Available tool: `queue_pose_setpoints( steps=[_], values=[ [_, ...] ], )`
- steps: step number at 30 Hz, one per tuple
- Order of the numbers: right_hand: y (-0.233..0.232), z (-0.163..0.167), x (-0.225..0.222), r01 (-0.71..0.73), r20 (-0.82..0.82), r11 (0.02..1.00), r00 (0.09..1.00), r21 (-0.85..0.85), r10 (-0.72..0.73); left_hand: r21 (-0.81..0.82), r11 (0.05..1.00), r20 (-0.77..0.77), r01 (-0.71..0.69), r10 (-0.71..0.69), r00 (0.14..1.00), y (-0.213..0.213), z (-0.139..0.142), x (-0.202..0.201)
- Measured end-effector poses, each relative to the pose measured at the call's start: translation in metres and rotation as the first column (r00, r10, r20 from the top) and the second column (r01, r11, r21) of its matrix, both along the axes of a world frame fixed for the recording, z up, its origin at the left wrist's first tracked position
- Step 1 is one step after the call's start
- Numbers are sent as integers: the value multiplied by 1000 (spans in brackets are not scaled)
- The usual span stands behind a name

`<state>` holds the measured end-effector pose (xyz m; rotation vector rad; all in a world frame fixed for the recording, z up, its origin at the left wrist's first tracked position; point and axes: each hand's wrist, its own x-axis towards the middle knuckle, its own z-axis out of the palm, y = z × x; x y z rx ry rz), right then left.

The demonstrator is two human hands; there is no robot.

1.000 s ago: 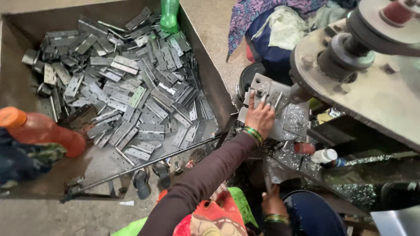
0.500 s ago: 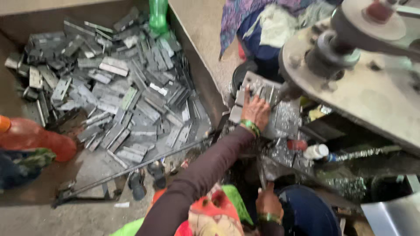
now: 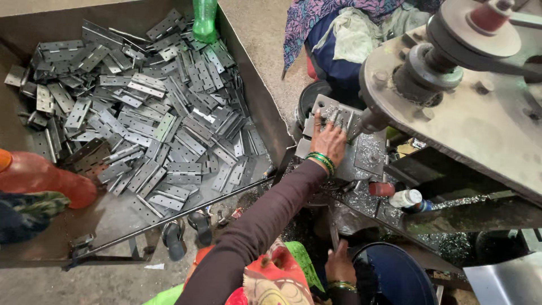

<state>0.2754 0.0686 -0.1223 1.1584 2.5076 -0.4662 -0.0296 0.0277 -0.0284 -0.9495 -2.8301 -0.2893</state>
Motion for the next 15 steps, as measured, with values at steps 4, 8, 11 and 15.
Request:
queue_pose_setpoints(
  steps=[4, 8, 11, 15],
  values=[
    [8, -45, 1, 8, -71, 997, 997, -77, -13, 23, 1000, -186, 5, 0, 983, -2, -7, -13],
    [22, -21, 3, -37, 55, 998, 998, -59, 40, 44, 997, 72, 70, -73, 995, -18, 3, -20],
    [24, 24, 6, -57, 33, 998, 998, 23, 56, 0, 996, 39, 94, -94, 995, -32, 21, 2],
    [11, 63, -4, -54, -17, 993, 998, 107, 57, 46, 991, 0, 128, -128, 992, -67, 23, 73]
  ],
)
